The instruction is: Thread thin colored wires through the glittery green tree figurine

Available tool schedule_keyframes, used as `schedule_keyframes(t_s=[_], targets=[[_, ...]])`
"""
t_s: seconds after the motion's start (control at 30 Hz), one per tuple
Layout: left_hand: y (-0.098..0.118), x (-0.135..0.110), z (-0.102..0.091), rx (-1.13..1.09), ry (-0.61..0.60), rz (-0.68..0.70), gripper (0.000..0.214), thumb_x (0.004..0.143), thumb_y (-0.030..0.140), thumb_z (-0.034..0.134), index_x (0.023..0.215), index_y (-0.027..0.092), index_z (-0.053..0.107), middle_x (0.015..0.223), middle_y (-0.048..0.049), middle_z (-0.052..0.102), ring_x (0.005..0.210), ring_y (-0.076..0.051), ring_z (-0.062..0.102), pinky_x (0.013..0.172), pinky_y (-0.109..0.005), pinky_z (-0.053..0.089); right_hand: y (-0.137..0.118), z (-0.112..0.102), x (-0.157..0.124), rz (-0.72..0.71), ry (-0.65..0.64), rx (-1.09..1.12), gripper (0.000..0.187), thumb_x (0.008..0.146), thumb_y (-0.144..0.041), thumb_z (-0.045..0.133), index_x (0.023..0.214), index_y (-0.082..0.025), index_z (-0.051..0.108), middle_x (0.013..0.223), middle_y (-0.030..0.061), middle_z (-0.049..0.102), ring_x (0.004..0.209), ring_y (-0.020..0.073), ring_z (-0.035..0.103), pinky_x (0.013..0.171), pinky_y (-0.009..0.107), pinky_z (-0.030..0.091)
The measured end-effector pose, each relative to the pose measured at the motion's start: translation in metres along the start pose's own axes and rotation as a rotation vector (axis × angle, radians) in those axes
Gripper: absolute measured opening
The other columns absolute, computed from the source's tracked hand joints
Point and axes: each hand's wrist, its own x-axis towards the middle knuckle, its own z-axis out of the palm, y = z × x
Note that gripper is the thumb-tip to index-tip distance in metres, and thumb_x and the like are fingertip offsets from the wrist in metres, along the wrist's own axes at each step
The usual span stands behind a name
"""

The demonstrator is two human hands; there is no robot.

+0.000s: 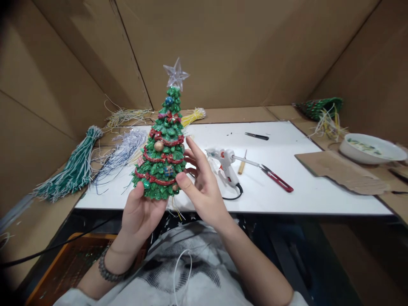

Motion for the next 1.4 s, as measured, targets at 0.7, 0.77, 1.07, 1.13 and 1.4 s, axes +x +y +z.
schedule_keyframes(t_s=[0.7,0.77,1.07,1.13,1.4], targets=[[0.057,0.034,-0.026,-0.005,0.059,0.332,0.029,0.091,0.025,0.058,0.117,0.027,0.071,0.120,-0.0040,0.076,0.121,-0.022,0.066,0.095,-0.036,0.057,0.042,-0.003,0.085,0.098,-0.578,-1.475,0.016,0.096,-0.016,0.055,0.106,-0.013,0.067,0.110,0.0099,0.068,0.095,0.0197,0.068,0.081,0.035,0.055],[0.060,0.035,-0.027,-0.009,0.056,0.354,0.029,0.090,0.026,0.061,0.117,0.027,0.070,0.121,-0.0035,0.076,0.122,-0.022,0.065,0.099,-0.035,0.055,0.050,-0.001,0.091,0.110,-0.605,-1.512,0.023,0.096,-0.030,0.061,0.113,-0.014,0.064,0.114,0.0084,0.067,0.098,0.0190,0.067,0.085,0.038,0.057],[0.069,0.035,-0.031,-0.001,0.016,0.419,0.027,0.089,0.026,0.063,0.114,0.029,0.071,0.123,-0.0007,0.075,0.125,-0.022,0.064,0.105,-0.038,0.052,0.055,0.004,0.095,0.050,-0.660,-1.543,0.031,0.095,-0.035,0.062,0.119,-0.015,0.062,0.122,0.0092,0.064,0.105,0.0209,0.065,0.090,0.042,0.057],[0.071,0.035,-0.032,-0.003,0.000,0.432,0.026,0.089,0.026,0.063,0.113,0.029,0.072,0.123,0.0002,0.075,0.127,-0.022,0.063,0.107,-0.037,0.051,0.054,0.011,0.100,0.038,-0.667,-1.531,0.031,0.096,-0.035,0.061,0.120,-0.016,0.062,0.122,0.0090,0.064,0.106,0.0210,0.065,0.091,0.043,0.057],[0.071,0.035,-0.031,0.044,0.010,0.454,0.024,0.089,0.028,0.062,0.110,0.031,0.073,0.122,0.0016,0.076,0.130,-0.021,0.060,0.110,-0.038,0.049,0.064,0.019,0.119,0.085,-0.697,-1.461,0.035,0.095,-0.037,0.062,0.122,-0.016,0.061,0.123,0.0094,0.064,0.107,0.0220,0.065,0.092,0.045,0.056]])
